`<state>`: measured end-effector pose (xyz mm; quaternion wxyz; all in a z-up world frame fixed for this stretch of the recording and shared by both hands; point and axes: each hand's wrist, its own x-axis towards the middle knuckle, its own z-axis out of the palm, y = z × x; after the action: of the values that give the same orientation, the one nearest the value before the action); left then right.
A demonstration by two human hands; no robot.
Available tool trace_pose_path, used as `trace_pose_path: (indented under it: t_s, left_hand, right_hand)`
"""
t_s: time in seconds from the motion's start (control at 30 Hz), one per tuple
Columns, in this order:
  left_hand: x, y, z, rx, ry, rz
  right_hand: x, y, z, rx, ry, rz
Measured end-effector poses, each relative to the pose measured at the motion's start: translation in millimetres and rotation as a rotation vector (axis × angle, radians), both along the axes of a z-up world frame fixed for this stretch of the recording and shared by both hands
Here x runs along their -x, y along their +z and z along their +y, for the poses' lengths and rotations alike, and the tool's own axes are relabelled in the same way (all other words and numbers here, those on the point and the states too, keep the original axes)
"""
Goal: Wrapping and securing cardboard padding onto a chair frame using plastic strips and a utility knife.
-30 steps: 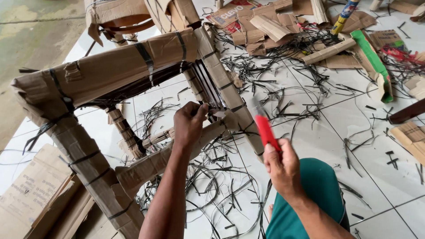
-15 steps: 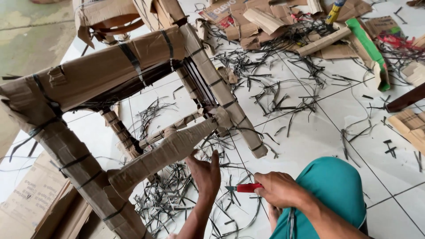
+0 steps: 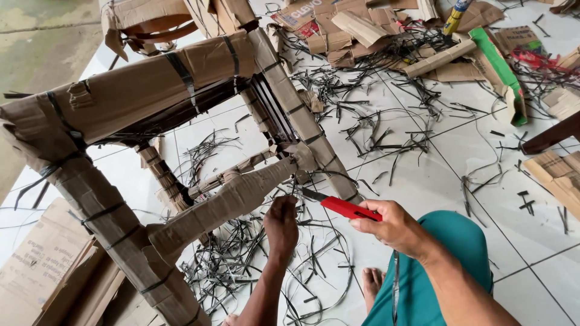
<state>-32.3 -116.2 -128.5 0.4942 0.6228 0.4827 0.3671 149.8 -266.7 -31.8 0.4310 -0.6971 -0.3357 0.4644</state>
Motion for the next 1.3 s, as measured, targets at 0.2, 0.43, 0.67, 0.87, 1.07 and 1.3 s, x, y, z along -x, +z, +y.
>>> trace_pose_path:
  t_s: [0.2,0.43,0.67,0.87,1.07,1.3]
  left_hand:
    - [-3,-14,0,0.008,0.008,-0.018]
    - [-13,-14,-9,0.015,0.064,-0.034]
    - [15,-38,1,-0.028,0.206,-0.042]
    - [17,-27,19,-0.097,0.038,0.439]
    - [-42,33,18,0.462,-0.107,-0.188]
    - [-31,1,19,-0.093,-0.320,-0.024]
  right_hand:
    - [7,-29,33,-0.059,-0.056,0.193]
    - [25,-39,62,-0.019,-0.203,0.384]
    - [4,-54,28,0.091,-0.198,0.355]
    - [27,-37,5,0.393,0.304,-0.174]
    - [50,-76,4,0.622,0.806,-0.654]
    - [51,-111,3,0.521,0.839,-0.696]
